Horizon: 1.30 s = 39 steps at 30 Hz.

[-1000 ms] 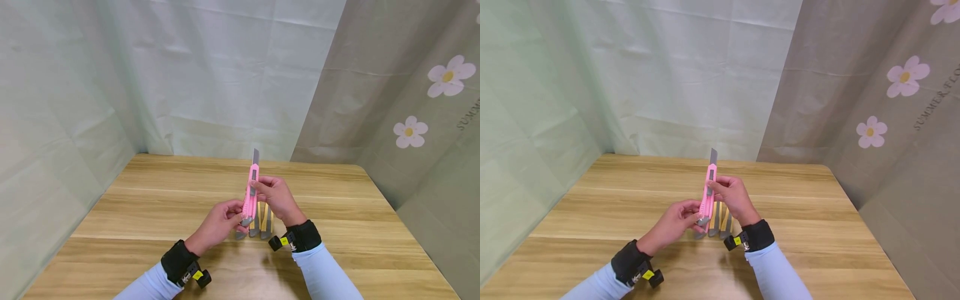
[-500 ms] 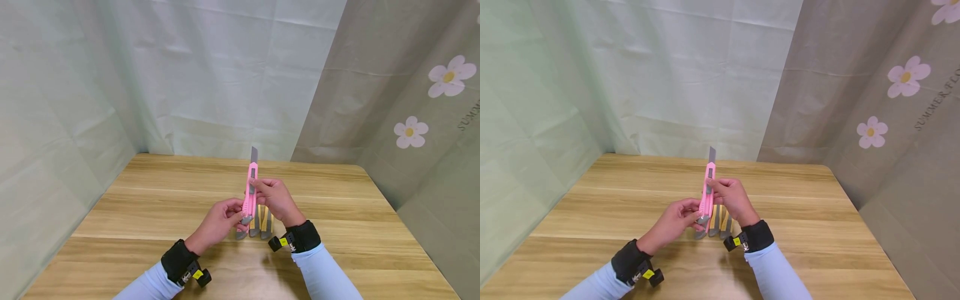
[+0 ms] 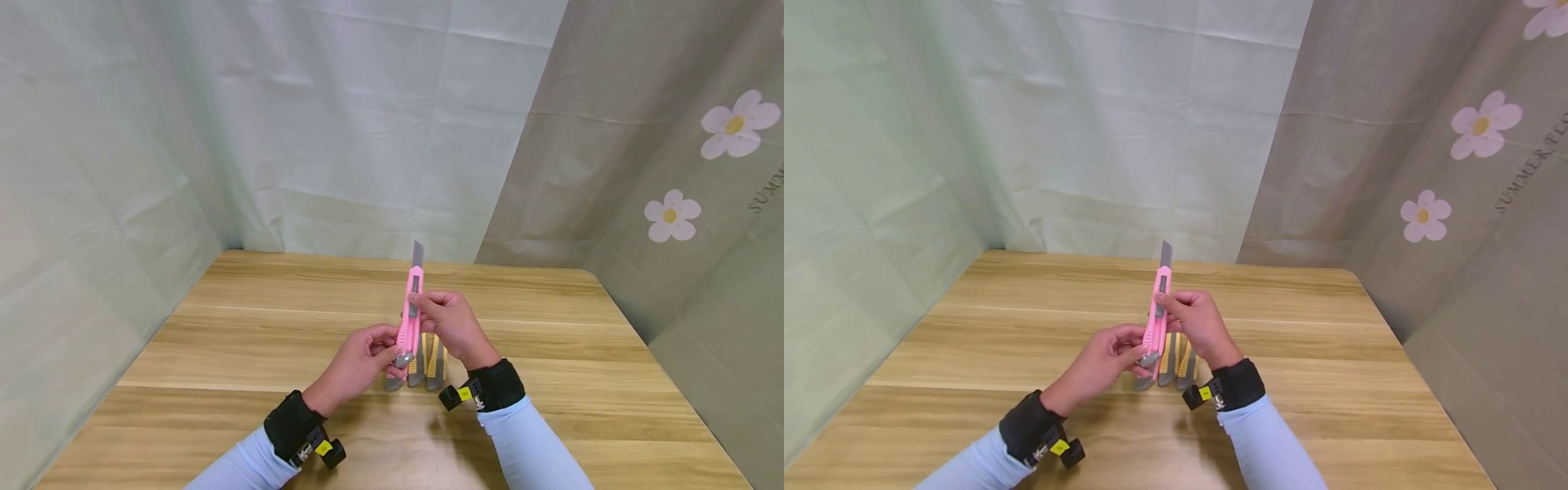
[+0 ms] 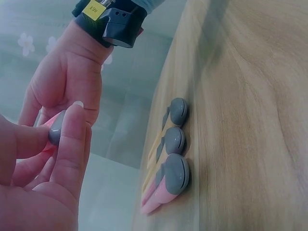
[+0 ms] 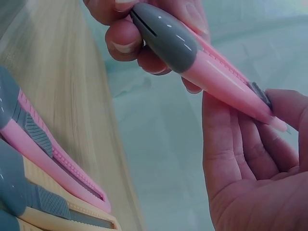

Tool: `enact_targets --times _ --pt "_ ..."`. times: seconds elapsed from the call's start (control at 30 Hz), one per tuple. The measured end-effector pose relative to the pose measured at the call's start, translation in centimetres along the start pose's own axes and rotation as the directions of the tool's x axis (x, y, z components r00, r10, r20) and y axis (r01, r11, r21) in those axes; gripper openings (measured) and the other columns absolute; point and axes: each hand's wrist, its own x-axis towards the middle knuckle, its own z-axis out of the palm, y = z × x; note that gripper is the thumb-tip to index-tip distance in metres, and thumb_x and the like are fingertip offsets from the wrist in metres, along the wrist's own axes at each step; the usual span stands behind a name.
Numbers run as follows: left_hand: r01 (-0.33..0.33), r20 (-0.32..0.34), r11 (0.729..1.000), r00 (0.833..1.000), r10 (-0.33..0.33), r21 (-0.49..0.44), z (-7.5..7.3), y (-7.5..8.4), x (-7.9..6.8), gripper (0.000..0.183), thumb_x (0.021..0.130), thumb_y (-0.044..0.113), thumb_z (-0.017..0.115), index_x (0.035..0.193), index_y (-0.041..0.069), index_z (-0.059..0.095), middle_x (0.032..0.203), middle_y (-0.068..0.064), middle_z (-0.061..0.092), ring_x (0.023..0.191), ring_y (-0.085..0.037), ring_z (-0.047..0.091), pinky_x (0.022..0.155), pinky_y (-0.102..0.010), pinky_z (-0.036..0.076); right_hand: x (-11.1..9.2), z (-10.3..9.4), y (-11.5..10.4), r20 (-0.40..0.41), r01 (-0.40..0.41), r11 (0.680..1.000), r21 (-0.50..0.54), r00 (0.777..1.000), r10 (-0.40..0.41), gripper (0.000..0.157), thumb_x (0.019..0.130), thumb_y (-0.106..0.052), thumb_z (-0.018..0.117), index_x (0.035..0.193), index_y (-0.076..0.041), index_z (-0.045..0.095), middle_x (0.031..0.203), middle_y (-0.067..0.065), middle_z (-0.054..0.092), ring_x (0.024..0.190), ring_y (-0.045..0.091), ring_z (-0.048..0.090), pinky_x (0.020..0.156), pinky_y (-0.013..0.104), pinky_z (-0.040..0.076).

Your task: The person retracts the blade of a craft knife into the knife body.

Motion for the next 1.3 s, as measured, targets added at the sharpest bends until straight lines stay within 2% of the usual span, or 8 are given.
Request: enact_targets --times 0.13,0.3,0.5,0.67,0.87,1.07,1.3 --pt "-0.001 0.008 1.0 1.0 0.001 -0.004 0.03 0.05 0.01 0.031 0.103 0.005 0.06 0.133 0.003 0.062 0.105 -0.016 0.067 0.081 -0.024 0.075 0.079 -0.045 0.067 0.0 -0.14 0.06 0.007 0.007 1.0 -0.005 1.0 -0.007 0.038 0.1 -0.026 0.068 0.121 0.006 0.071 0.09 0.006 0.074 0.079 0.016 0.071 0.08 0.029 0.066" --pt "0.009 0.0 1.0 1.0 -0.009 -0.003 0.02 0.03 -0.01 0.03 0.103 0.004 0.059 0.133 0.003 0.062 0.106 -0.018 0.067 0.082 -0.024 0.075 0.08 -0.047 0.067 -0.03 -0.05 0.12 0.01 0.037 0.999 -0.032 0.999 -0.037 0.033 0.1 -0.019 0.068 0.123 0.004 0.07 0.1 0.009 0.075 0.084 0.018 0.074 0.084 0.034 0.067" --pt "0.012 -0.004 1.0 1.0 -0.012 -0.014 -0.03 -0.13 0.1 0.03 0.103 0.004 0.059 0.132 0.003 0.063 0.106 -0.02 0.066 0.082 -0.024 0.075 0.08 -0.046 0.067 -0.06 0.07 0.2 0.003 0.062 0.994 -0.086 0.998 -0.062 0.037 0.099 -0.02 0.07 0.126 0.005 0.069 0.105 0.014 0.076 0.087 0.019 0.075 0.085 0.036 0.067" --pt "0.009 -0.002 1.0 1.0 -0.009 -0.005 -0.05 -0.15 0.08 0.029 0.103 0.005 0.059 0.132 0.003 0.063 0.105 -0.018 0.066 0.081 -0.024 0.074 0.081 -0.048 0.066 -0.09 0.04 0.16 0.009 0.057 0.993 -0.099 0.998 -0.056 0.033 0.098 -0.019 0.071 0.125 0.001 0.071 0.107 0.015 0.076 0.089 0.019 0.075 0.085 0.036 0.067" --pt "0.02 -0.024 1.0 1.0 -0.02 -0.014 -0.1 -0.12 -0.02 0.03 0.103 0.005 0.06 0.133 0.003 0.063 0.11 -0.025 0.065 0.083 -0.025 0.075 0.081 -0.048 0.066 -0.02 0.03 0.21 0.017 0.051 0.99 -0.13 0.999 -0.05 0.029 0.096 -0.019 0.074 0.121 -0.005 0.074 0.111 0.013 0.075 0.094 0.021 0.074 0.09 0.036 0.065" --pt "0.02 -0.033 0.999 0.999 -0.021 -0.027 -0.09 -0.02 -0.03 0.03 0.103 0.003 0.059 0.133 0.002 0.062 0.108 -0.022 0.065 0.084 -0.027 0.075 0.081 -0.046 0.067 0.02 0.05 0.31 0.026 0.064 0.991 -0.115 0.998 -0.061 0.03 0.098 -0.018 0.072 0.123 -0.002 0.072 0.111 0.013 0.074 0.094 0.02 0.073 0.092 0.037 0.065" --pt "0.008 -0.025 1.0 1.0 -0.009 -0.027 -0.15 0.06 0.02 0.03 0.103 0.003 0.059 0.133 0.001 0.062 0.113 -0.031 0.064 0.085 -0.027 0.075 0.082 -0.047 0.067 0.17 0.04 0.38 0.042 0.038 0.994 -0.098 0.999 -0.034 0.035 0.098 -0.023 0.071 0.126 -0.002 0.07 0.112 0.012 0.073 0.093 0.02 0.073 0.091 0.036 0.065"
